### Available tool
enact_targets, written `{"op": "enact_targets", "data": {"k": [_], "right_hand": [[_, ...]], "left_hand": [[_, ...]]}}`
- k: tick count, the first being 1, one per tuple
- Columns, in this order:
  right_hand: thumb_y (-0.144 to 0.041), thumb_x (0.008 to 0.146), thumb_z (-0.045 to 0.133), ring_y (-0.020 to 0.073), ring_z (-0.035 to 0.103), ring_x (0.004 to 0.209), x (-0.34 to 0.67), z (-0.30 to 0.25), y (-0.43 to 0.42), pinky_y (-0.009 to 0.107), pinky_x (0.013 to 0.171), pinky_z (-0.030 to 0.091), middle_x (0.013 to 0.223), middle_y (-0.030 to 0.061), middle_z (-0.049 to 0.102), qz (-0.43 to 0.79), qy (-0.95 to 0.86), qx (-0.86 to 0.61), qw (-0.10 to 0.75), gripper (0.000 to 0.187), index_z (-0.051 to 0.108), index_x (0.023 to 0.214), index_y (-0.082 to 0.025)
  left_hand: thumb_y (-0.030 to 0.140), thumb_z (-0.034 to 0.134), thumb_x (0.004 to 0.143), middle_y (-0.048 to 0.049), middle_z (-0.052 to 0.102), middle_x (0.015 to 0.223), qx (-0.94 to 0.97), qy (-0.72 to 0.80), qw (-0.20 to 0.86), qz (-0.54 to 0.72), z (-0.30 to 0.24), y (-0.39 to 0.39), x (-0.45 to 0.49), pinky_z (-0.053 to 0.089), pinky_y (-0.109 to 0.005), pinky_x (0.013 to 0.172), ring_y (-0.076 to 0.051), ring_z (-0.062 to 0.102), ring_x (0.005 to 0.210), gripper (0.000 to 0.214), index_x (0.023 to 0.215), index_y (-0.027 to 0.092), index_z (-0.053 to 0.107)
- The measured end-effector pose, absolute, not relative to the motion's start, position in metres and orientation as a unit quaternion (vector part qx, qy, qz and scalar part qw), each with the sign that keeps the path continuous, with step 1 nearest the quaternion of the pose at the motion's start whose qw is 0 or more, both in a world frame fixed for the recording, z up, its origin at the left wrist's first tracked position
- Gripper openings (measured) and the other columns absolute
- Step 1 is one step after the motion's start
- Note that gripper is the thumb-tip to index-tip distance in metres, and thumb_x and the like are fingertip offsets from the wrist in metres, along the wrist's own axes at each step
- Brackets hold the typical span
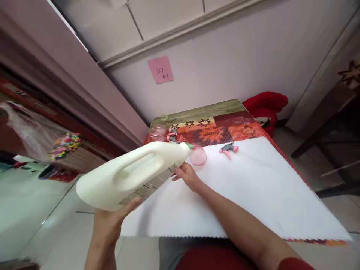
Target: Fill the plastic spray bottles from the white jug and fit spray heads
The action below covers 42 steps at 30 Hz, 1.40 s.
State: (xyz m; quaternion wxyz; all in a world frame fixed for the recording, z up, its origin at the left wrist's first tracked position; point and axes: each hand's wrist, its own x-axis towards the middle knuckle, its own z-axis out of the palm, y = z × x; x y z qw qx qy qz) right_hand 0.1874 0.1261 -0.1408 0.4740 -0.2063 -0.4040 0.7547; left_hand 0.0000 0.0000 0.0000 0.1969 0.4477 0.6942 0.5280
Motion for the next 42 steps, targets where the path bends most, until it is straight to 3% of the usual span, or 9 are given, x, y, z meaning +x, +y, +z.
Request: {"op": "enact_targets", "data": {"k": [7, 13, 24, 42], "right_hand": [[-0.069, 0.072, 0.08, 0.02, 0.073, 0.083, 0.191, -0.138, 0.125, 0.03, 0.065, 0.06, 0.106, 0.0087, 0.076, 0.751, -0.411, -0.203, 0.474, 0.065, 0.066, 0.111, -0.019], [-0.07, 0.074, 0.079, 0.0203, 0.074, 0.085, 0.192, -0.137, 0.124, 0.031, 0.067, 0.06, 0.109, 0.0098, 0.076, 0.75, -0.417, -0.202, 0.472, 0.065, 0.066, 0.112, -0.019], [-0.069, 0.075, 0.078, 0.0214, 0.074, 0.087, 0.192, -0.138, 0.124, 0.032, 0.068, 0.061, 0.111, 0.0104, 0.076, 0.745, -0.427, -0.202, 0.471, 0.064, 0.065, 0.113, -0.019], [-0.065, 0.078, 0.078, 0.0207, 0.073, 0.087, 0.191, -0.142, 0.124, 0.032, 0.07, 0.061, 0.106, 0.0084, 0.076, 0.74, -0.424, -0.211, 0.477, 0.06, 0.066, 0.114, -0.02]], "left_hand": [[0.033, 0.099, 0.052, -0.0086, 0.077, 0.12, 0.441, 0.682, 0.212, 0.544, -0.003, -0.003, -0.003, 0.055, -0.05, 0.108, -0.034, 0.067, 0.124, 0.078, 0.123, 0.022, 0.07], [0.032, 0.099, 0.051, -0.0083, 0.077, 0.12, 0.444, 0.675, 0.219, 0.547, -0.001, -0.003, 0.0, 0.06, -0.047, 0.102, -0.035, 0.067, 0.124, 0.079, 0.125, 0.022, 0.07], [0.033, 0.099, 0.049, -0.0102, 0.076, 0.122, 0.439, 0.68, 0.216, 0.546, -0.001, -0.003, -0.001, 0.058, -0.054, 0.102, -0.037, 0.068, 0.122, 0.083, 0.127, 0.022, 0.071], [0.026, 0.099, 0.052, -0.0104, 0.075, 0.125, 0.441, 0.654, 0.24, 0.565, -0.011, 0.0, -0.004, 0.058, -0.048, 0.103, -0.034, 0.067, 0.122, 0.082, 0.128, 0.02, 0.07]]}}
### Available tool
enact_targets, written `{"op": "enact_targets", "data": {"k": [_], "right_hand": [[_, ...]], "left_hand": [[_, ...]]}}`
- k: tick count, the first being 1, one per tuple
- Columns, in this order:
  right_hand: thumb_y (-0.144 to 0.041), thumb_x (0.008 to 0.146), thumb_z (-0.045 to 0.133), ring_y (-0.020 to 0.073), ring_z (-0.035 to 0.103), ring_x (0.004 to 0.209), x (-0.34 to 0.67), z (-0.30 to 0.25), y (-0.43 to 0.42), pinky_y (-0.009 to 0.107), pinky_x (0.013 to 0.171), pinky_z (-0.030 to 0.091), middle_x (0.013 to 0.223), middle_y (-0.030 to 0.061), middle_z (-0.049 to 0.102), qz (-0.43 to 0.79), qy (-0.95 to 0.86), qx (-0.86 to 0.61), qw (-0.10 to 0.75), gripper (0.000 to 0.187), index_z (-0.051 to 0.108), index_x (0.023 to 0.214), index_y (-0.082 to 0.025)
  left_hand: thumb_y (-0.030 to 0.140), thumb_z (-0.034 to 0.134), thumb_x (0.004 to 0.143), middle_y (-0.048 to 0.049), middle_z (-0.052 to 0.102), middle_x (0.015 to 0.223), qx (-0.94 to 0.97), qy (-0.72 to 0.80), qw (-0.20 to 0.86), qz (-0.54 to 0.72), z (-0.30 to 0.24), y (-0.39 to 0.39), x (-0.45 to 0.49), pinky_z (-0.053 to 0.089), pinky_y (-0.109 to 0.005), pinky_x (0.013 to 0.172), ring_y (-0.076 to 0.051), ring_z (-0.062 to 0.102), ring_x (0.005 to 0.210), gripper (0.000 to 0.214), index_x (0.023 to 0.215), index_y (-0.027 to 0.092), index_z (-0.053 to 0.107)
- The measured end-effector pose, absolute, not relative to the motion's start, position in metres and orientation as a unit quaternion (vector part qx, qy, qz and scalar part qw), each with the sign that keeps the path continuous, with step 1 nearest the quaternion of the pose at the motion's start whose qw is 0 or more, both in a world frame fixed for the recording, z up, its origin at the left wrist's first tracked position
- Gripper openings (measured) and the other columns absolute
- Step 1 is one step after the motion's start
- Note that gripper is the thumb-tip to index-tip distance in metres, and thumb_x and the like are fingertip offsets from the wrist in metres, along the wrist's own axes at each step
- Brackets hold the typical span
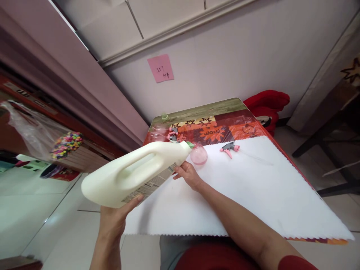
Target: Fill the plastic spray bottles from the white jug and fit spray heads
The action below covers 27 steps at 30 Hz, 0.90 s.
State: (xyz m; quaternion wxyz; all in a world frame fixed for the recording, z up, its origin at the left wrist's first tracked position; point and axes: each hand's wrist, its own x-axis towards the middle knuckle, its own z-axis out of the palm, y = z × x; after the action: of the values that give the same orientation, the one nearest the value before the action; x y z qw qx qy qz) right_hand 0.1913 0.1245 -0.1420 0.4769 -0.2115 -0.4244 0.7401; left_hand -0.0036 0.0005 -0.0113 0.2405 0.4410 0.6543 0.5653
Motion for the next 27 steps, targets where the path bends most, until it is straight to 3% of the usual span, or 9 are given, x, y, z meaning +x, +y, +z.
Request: {"op": "enact_targets", "data": {"k": [8, 14, 19, 21, 25, 27], "right_hand": [[-0.06, 0.081, 0.078, 0.0227, 0.068, 0.104, 0.192, -0.146, 0.127, 0.036, 0.079, 0.061, 0.121, 0.0062, 0.072, 0.711, -0.429, -0.227, 0.508, 0.056, 0.063, 0.124, -0.027], [-0.059, 0.082, 0.078, 0.0251, 0.06, 0.125, 0.19, -0.141, 0.127, 0.043, 0.107, 0.052, 0.136, 0.0071, 0.065, 0.679, -0.439, -0.199, 0.554, 0.063, 0.054, 0.132, -0.029], [-0.054, 0.08, 0.082, 0.0238, 0.058, 0.127, 0.189, -0.133, 0.12, 0.043, 0.114, 0.046, 0.138, 0.0083, 0.06, 0.657, -0.477, -0.183, 0.555, 0.074, 0.042, 0.137, -0.029], [-0.052, 0.08, 0.082, 0.0239, 0.058, 0.126, 0.188, -0.131, 0.117, 0.043, 0.114, 0.045, 0.136, 0.0086, 0.06, 0.642, -0.491, -0.188, 0.557, 0.072, 0.042, 0.135, -0.029], [-0.051, 0.082, 0.08, 0.0233, 0.06, 0.121, 0.186, -0.127, 0.111, 0.043, 0.11, 0.048, 0.135, 0.0081, 0.059, 0.646, -0.49, -0.198, 0.551, 0.067, 0.04, 0.132, -0.029], [-0.051, 0.083, 0.08, 0.0235, 0.061, 0.12, 0.183, -0.122, 0.111, 0.043, 0.108, 0.049, 0.136, 0.0081, 0.059, 0.644, -0.499, -0.206, 0.542, 0.068, 0.039, 0.133, -0.03]], "left_hand": [[0.033, 0.099, 0.048, -0.0147, 0.073, 0.13, 0.395, 0.65, 0.258, 0.596, -0.075, 0.017, -0.017, 0.045, -0.059, 0.116, -0.041, 0.06, 0.133, 0.086, 0.127, 0.018, 0.069], [0.024, 0.099, 0.048, -0.0147, 0.069, 0.138, 0.346, 0.616, 0.347, 0.617, -0.108, 0.028, -0.009, 0.043, -0.061, 0.117, -0.04, 0.059, 0.135, 0.09, 0.133, 0.02, 0.067], [0.029, 0.1, 0.045, -0.0144, 0.079, 0.113, 0.295, 0.631, 0.356, 0.624, -0.125, 0.032, -0.017, 0.045, -0.061, 0.115, -0.039, 0.067, 0.121, 0.079, 0.117, 0.013, 0.072], [0.031, 0.101, 0.044, -0.0146, 0.078, 0.112, 0.287, 0.633, 0.357, 0.624, -0.131, 0.031, -0.024, 0.044, -0.06, 0.116, -0.038, 0.068, 0.12, 0.081, 0.117, 0.013, 0.07], [0.04, 0.099, 0.05, -0.0179, 0.071, 0.132, 0.315, 0.619, 0.355, 0.626, -0.135, 0.023, -0.032, 0.047, -0.054, 0.114, -0.037, 0.065, 0.126, 0.096, 0.134, 0.018, 0.058], [0.043, 0.098, 0.055, -0.021, 0.054, 0.153, 0.344, 0.63, 0.298, 0.629, -0.13, 0.018, -0.035, 0.047, -0.053, 0.114, -0.037, 0.058, 0.136, 0.112, 0.15, 0.023, 0.041]]}}
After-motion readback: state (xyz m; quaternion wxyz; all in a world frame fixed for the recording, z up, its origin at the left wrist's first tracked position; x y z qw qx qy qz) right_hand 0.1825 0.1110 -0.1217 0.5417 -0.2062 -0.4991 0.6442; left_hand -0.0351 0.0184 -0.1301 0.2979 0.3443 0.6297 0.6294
